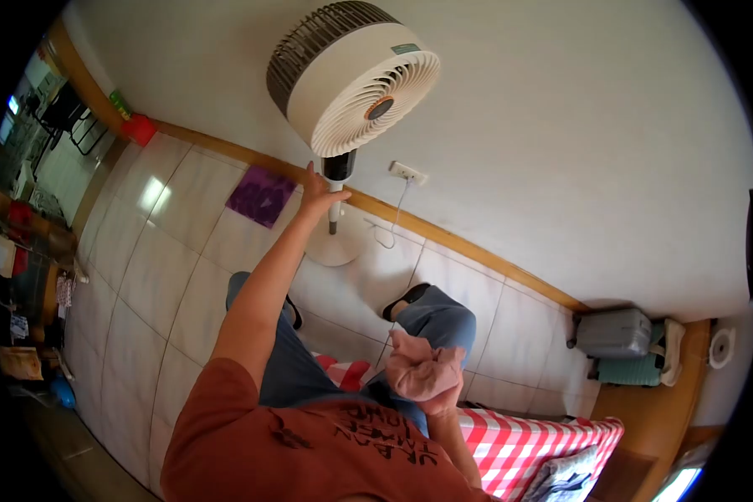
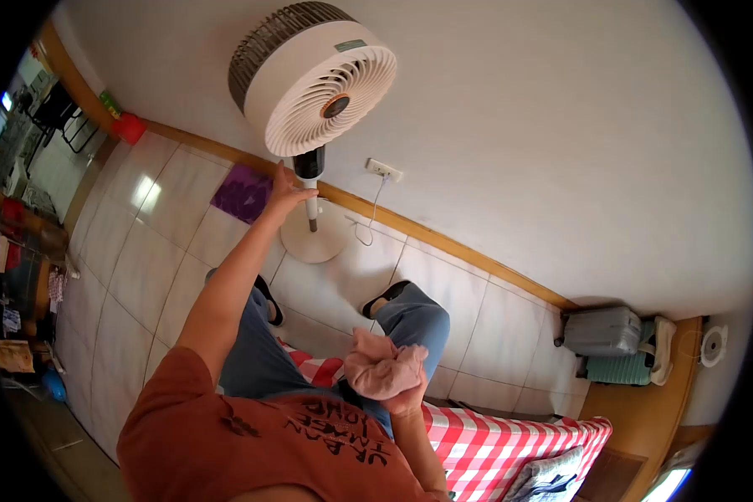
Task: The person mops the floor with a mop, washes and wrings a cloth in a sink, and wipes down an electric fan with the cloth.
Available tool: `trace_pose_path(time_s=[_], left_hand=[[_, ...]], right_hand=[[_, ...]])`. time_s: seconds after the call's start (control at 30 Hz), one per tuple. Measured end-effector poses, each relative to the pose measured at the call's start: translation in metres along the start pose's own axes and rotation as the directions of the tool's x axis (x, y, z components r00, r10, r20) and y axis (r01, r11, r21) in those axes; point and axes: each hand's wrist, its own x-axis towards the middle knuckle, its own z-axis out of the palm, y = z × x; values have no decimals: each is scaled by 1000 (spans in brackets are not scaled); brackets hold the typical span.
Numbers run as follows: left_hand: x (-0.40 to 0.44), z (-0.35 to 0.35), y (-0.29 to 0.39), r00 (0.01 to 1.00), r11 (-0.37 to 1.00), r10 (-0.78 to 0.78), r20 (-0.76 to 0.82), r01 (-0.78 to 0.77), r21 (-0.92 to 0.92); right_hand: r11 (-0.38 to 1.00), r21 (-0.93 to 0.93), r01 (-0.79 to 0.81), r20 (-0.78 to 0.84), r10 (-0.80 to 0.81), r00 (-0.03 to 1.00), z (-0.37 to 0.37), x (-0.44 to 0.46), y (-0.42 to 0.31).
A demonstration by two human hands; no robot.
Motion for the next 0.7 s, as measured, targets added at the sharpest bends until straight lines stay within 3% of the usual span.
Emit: trace_pose_path(time_s=[0.03,0.07,0.1,0.17,0.2,0.23,0.27,0.3,0.33,0.37,0.4,0.43,0.5,0.57,0.63,0.67,0.7], left_hand=[[15,5,-12,998,997,59,-26,-57,51],[40,9,-47,998,996,6,57,-1,-84],[42,12,-49,998,997,1,63,4,-81],[43,16,-55,941,958,-266,211,283,-56],[46,25,-79,975,973,-213,71,218,-74],[42,29,-69,964,960,-238,121,252,-122],[48,34,-82,975,958,-206,83,218,-185],[54,38,-98,983,952,-180,45,185,-243],[62,41,-109,981,952,-188,49,195,-236],[68,41,-118,975,958,-223,22,223,-183],[73,43,-129,967,959,-256,-4,254,-126],[76,47,-131,962,956,-272,4,270,-112],[82,48,-130,988,988,8,-152,16,154],[88,45,-147,990,977,19,-137,11,215],[102,40,-185,911,786,407,-64,-314,532],[104,37,-193,912,783,407,-57,-316,535],[104,35,-201,790,245,597,142,-348,905]], right_hand=[[731,-682,25,-115,-140,983,2,-4,1],[732,-681,19,-121,-139,983,2,-7,3],[670,-742,-19,-146,-134,980,2,-8,3],[609,-790,-68,-178,-122,977,5,-12,-3],[568,-820,-63,-177,-149,973,6,-12,-11],[525,-850,-54,-172,-179,969,4,-8,-16],[626,-767,-139,-245,-86,966,-4,-6,-15],[628,-764,-147,-251,-79,965,-11,-2,-13],[874,-461,-153,-285,17,958,-18,2,-9],[985,-82,-152,-286,123,950,-26,4,-5],[976,176,-128,-249,170,954,-37,7,5],[972,187,-142,-258,188,948,-38,12,4],[832,542,-117,-151,233,961,-36,23,-2],[846,514,-142,-136,243,960,-38,30,0],[701,696,-152,-83,288,954,-36,40,-1],[674,724,-150,-28,246,969,-37,42,2],[667,730,-148,-32,250,968,-38,40,4]])
